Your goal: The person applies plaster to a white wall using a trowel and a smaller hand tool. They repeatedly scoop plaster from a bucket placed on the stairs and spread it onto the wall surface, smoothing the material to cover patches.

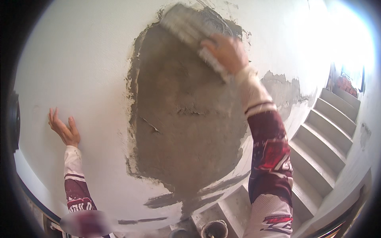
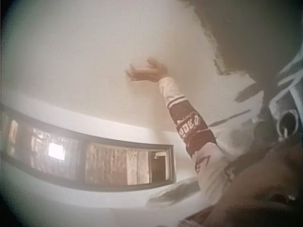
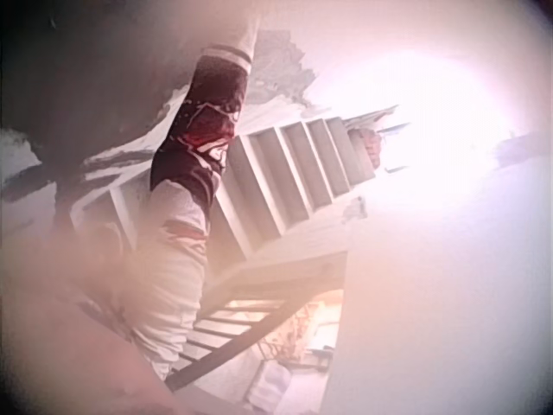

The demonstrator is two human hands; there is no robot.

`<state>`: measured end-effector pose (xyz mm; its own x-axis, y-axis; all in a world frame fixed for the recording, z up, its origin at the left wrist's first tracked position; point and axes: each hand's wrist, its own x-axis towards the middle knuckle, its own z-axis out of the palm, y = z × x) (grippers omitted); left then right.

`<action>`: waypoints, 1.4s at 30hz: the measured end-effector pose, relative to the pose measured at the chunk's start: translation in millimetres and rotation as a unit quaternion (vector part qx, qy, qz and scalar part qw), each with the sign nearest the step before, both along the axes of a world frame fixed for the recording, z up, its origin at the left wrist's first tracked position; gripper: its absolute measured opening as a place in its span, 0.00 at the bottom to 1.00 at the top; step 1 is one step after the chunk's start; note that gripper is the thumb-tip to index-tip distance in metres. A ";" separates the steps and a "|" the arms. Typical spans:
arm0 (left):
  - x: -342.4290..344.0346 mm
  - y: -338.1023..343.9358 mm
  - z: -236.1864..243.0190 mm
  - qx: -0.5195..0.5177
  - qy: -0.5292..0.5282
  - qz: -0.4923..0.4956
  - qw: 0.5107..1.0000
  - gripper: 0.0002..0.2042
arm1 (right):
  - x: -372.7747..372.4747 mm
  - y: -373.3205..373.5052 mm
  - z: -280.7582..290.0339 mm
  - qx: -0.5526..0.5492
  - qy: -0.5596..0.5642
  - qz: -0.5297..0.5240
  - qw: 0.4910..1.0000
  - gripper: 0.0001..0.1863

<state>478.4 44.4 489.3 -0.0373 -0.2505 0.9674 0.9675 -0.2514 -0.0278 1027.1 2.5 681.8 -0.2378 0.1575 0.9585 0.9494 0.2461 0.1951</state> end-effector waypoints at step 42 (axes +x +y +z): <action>2.6 0.3 -6.4 -0.018 -0.026 -0.009 0.999 0.32 | -90.5 -23.8 -21.0 0.018 -0.081 0.010 0.996 0.25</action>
<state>480.9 44.7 482.9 -0.0913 -0.2145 0.9725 0.9629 -0.2679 0.0313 936.6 -21.3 660.8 -0.3934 0.1174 0.9118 0.8992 0.2557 0.3551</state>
